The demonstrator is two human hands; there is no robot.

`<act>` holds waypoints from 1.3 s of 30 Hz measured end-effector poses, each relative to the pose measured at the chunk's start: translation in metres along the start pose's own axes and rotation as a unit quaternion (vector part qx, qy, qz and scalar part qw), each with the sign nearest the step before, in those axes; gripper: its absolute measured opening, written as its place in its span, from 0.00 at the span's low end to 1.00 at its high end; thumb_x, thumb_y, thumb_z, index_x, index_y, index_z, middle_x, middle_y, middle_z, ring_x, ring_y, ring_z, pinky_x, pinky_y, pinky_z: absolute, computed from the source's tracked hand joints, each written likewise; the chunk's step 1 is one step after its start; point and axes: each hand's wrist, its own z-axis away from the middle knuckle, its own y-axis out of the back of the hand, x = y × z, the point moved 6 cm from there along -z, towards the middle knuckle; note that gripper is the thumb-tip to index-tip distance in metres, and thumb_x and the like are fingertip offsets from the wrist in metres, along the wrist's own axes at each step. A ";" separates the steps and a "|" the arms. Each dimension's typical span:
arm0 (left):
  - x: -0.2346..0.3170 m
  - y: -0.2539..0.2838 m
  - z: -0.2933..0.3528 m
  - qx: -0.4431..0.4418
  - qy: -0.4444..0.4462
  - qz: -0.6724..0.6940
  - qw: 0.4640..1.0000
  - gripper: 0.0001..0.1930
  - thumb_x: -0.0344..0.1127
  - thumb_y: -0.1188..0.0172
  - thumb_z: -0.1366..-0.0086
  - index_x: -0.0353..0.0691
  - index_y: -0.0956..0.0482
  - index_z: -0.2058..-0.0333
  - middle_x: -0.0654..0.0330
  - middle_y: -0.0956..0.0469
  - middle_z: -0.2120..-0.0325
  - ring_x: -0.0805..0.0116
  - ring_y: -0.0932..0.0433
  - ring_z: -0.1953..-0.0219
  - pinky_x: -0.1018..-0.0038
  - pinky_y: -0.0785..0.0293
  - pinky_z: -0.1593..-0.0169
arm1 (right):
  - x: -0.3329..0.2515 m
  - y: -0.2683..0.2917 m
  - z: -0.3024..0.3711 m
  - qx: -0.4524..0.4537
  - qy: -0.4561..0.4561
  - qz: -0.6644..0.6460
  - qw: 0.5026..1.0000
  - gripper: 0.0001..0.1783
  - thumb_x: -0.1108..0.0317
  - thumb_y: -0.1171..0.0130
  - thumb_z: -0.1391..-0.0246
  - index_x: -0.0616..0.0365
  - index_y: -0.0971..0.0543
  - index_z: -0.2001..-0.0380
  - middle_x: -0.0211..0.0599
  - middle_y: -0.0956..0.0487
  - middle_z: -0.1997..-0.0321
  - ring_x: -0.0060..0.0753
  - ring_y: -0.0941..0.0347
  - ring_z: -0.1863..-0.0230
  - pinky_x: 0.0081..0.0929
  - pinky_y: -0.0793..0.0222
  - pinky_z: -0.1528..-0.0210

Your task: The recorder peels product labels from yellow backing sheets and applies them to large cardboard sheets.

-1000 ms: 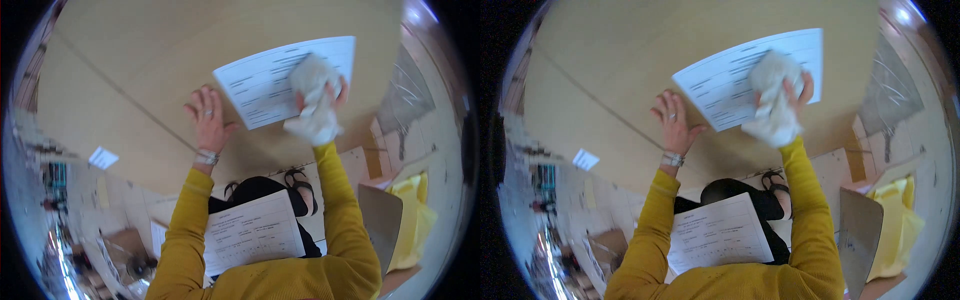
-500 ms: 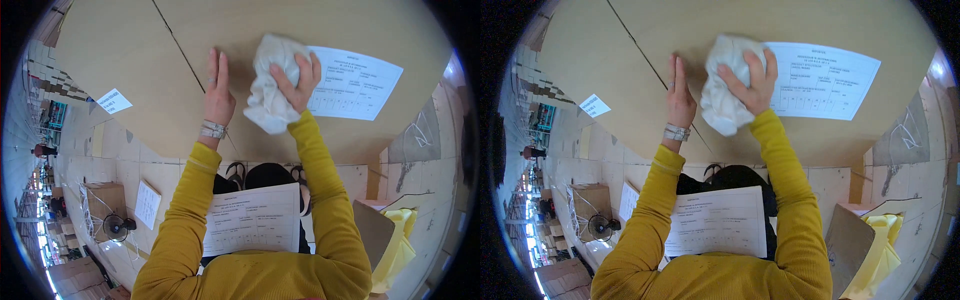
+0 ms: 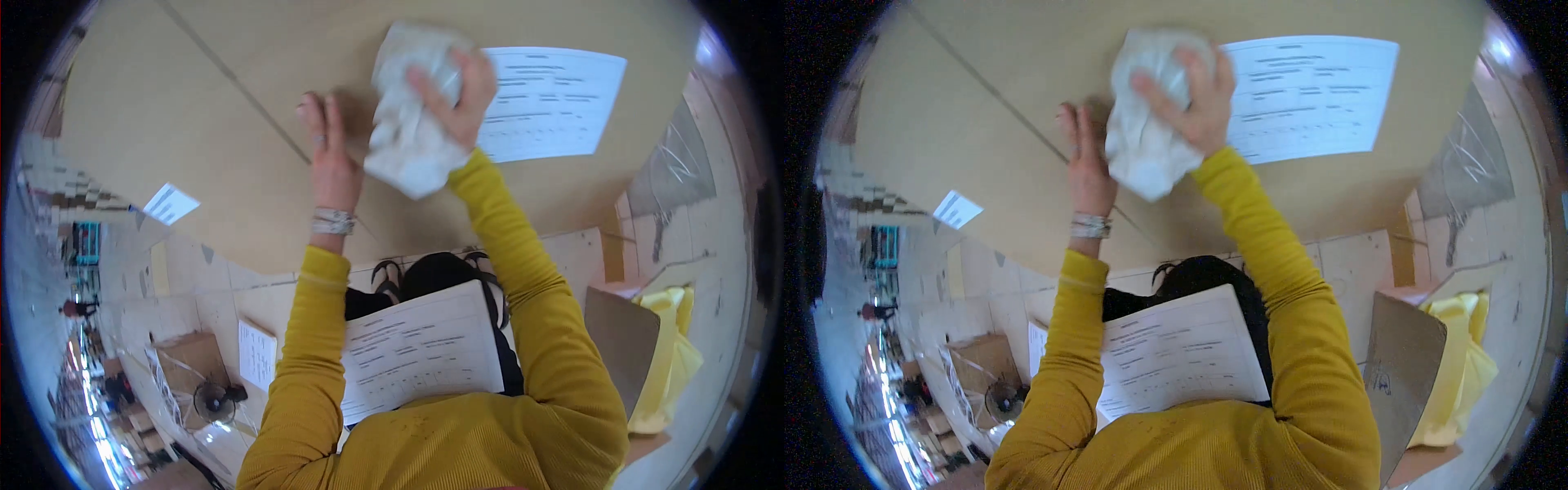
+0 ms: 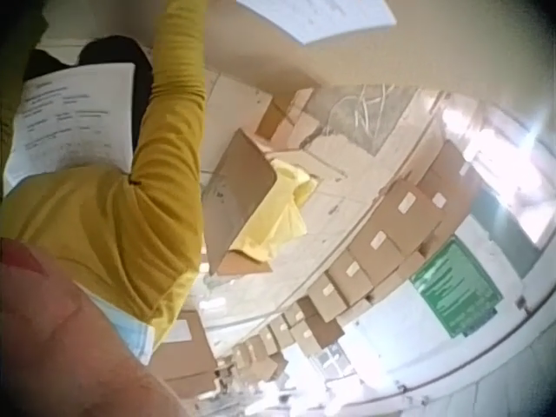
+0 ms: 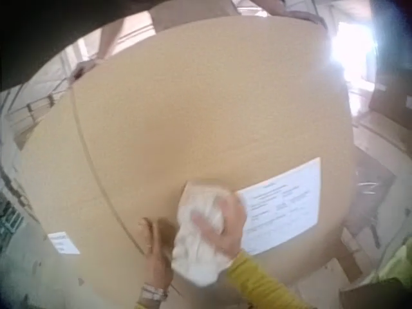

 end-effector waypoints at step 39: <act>0.006 0.000 -0.003 -0.032 -0.002 -0.060 0.998 0.39 0.11 0.60 0.55 0.37 0.49 0.40 0.46 0.60 0.37 0.44 0.58 0.36 0.62 0.47 0.38 | 0.194 0.125 0.053 0.148 -0.237 0.229 0.932 0.33 0.61 0.36 0.57 0.59 0.34 0.47 0.44 0.34 0.45 0.46 0.37 0.46 0.41 0.41 0.43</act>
